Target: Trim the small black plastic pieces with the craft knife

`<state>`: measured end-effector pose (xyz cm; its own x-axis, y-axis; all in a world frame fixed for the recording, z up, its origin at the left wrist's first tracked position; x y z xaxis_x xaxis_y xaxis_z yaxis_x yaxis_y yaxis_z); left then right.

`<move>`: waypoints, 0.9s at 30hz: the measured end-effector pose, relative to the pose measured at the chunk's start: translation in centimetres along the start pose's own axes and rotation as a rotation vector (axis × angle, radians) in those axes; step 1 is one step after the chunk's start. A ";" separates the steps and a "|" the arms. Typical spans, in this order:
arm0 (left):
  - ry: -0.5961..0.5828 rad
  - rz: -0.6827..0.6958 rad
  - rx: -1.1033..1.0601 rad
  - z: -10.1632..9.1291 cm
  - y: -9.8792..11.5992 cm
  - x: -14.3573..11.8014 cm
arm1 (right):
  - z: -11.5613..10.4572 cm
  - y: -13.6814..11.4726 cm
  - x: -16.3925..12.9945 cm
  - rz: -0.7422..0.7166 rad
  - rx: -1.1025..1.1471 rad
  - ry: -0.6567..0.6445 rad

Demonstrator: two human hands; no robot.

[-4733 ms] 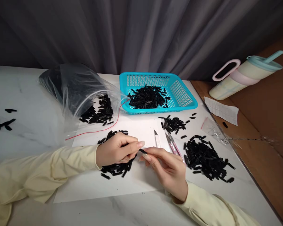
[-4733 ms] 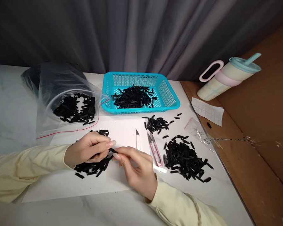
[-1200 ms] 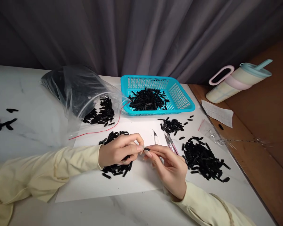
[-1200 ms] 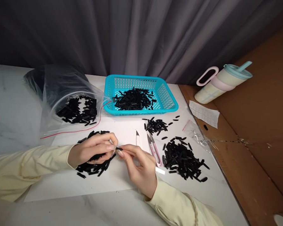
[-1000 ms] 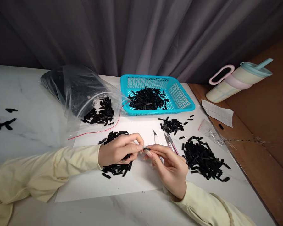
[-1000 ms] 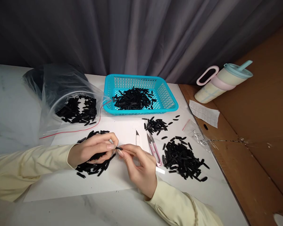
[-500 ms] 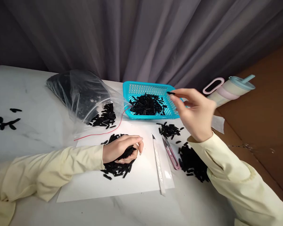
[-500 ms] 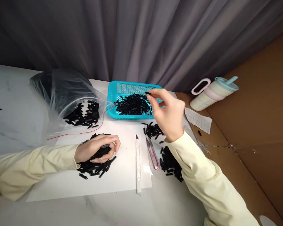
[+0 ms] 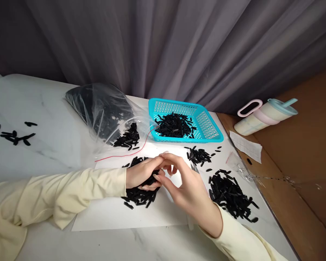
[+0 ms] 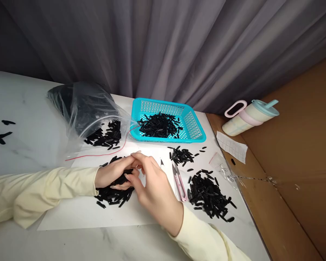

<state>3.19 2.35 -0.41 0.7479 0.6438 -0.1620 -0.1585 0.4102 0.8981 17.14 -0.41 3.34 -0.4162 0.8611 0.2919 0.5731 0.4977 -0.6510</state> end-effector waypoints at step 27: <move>0.026 -0.056 0.105 0.1 0.0 0.4 | 0.9 3.0 -3.9 0.546 0.847 0.158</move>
Point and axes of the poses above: each hand's wrist, its own x-axis towards the middle knuckle, its own z-axis out of the palm, y = z × x, the point moved 1 cm from there along x, towards the middle knuckle, and after that the axes turned 4 degrees about z, right-handed, at the moved point
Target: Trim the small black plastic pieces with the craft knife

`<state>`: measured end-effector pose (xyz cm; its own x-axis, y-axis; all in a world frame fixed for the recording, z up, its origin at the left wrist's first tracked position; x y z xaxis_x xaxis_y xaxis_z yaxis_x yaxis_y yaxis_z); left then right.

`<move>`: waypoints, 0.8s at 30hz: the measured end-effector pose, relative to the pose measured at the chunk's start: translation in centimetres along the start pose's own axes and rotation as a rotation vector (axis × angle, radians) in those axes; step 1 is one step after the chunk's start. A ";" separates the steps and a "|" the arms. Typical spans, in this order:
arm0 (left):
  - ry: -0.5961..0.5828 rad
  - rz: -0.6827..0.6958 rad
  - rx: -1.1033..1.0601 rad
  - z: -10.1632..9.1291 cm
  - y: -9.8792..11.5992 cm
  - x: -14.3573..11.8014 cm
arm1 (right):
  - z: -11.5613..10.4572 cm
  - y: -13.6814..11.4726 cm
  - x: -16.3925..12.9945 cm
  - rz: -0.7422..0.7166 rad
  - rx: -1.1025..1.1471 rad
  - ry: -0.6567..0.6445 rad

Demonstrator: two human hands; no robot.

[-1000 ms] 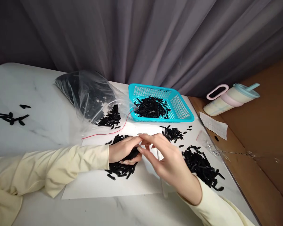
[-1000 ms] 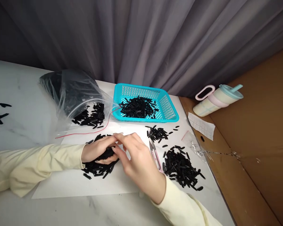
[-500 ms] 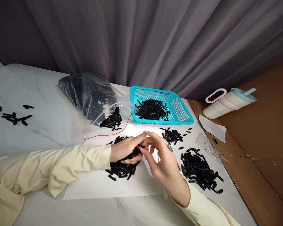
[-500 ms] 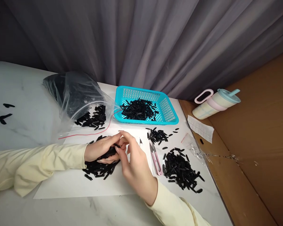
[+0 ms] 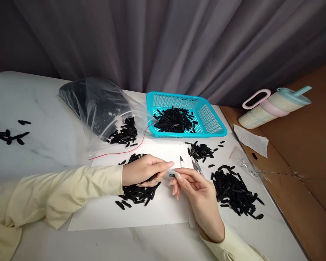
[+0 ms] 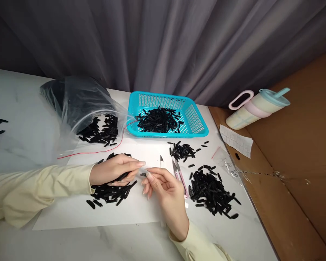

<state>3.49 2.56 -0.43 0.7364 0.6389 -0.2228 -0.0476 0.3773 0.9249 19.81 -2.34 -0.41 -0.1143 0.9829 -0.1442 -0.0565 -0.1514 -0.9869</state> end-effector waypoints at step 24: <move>0.050 0.037 0.118 0.3 0.4 -0.3 | 0.3 0.2 -0.5 -0.087 0.111 -0.076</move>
Point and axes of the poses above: each hand's wrist, its own x-axis towards the middle knuckle, its own z-axis out of the palm, y = z × x, the point moved 1 cm from there along x, towards the middle knuckle, and after that the axes turned 4 degrees about z, right-handed, at the moved point
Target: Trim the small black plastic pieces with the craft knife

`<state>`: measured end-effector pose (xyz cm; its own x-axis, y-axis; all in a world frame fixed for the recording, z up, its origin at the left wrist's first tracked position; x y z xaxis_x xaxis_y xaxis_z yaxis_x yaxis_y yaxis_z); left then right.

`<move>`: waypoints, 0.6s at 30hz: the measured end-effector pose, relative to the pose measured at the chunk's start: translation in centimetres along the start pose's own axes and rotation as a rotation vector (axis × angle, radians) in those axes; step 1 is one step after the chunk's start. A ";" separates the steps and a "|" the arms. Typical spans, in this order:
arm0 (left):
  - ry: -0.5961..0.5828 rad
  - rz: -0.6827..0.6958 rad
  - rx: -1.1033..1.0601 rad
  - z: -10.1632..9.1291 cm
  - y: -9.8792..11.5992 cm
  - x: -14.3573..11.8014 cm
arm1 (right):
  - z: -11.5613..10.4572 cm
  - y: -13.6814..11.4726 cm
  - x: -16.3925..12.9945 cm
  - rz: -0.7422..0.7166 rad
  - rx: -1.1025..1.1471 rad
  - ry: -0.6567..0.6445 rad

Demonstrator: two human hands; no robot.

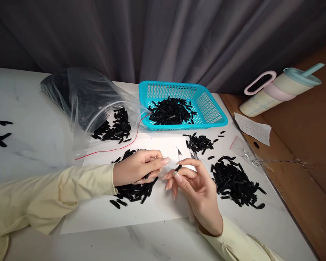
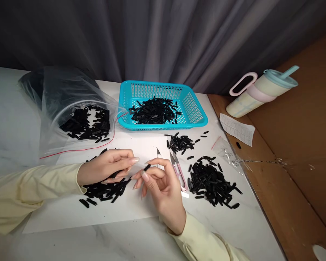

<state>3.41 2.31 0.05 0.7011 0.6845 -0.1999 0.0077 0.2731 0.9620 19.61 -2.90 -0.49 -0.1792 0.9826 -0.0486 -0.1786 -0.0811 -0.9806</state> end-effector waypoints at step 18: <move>-0.069 0.186 0.391 0.4 0.1 -0.3 | 0.3 0.2 -0.3 0.070 0.048 -0.041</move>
Point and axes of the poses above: each hand's wrist, its own x-axis towards the middle knuckle, its own z-axis out of the palm, y = z × x, the point moved 1 cm from there along x, towards the middle knuckle, and after that the axes turned 4 degrees about z, right-handed, at the moved point
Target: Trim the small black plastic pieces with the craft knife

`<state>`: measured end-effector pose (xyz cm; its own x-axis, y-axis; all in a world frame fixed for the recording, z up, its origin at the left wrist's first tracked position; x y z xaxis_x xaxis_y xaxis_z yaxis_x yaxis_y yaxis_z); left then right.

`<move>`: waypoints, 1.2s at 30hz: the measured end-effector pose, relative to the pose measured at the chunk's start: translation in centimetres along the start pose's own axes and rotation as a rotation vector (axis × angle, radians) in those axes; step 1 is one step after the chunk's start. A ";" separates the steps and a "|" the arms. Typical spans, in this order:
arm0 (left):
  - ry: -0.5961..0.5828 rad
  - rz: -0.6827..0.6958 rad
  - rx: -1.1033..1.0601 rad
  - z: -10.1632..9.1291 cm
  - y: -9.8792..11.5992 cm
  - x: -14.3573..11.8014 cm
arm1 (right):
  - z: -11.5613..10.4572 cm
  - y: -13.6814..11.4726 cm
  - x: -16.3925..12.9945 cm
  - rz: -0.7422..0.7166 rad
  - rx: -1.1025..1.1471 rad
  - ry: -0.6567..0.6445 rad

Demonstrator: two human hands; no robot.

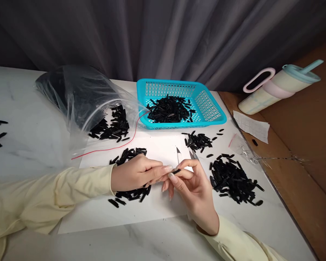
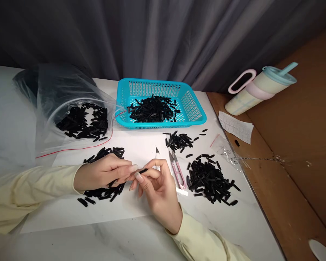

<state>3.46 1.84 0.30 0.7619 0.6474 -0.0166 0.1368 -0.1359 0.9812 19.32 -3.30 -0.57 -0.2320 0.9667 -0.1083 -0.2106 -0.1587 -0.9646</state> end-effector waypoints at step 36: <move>-0.024 -0.077 -0.026 0.0 0.4 -0.2 | -0.1 0.1 -0.6 -0.514 -0.602 0.136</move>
<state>3.30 1.65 0.66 0.7649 0.6368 -0.0968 0.1794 -0.0663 0.9815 19.57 -3.86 -0.60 -0.1196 0.9115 0.3936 0.2972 0.4112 -0.8618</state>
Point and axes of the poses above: each hand's wrist, its own x-axis towards the middle knuckle, its own z-axis out of the palm, y = z × x, the point moved 1 cm from there along x, towards the middle knuckle, and after that the axes turned 4 degrees about z, right-handed, at the moved point
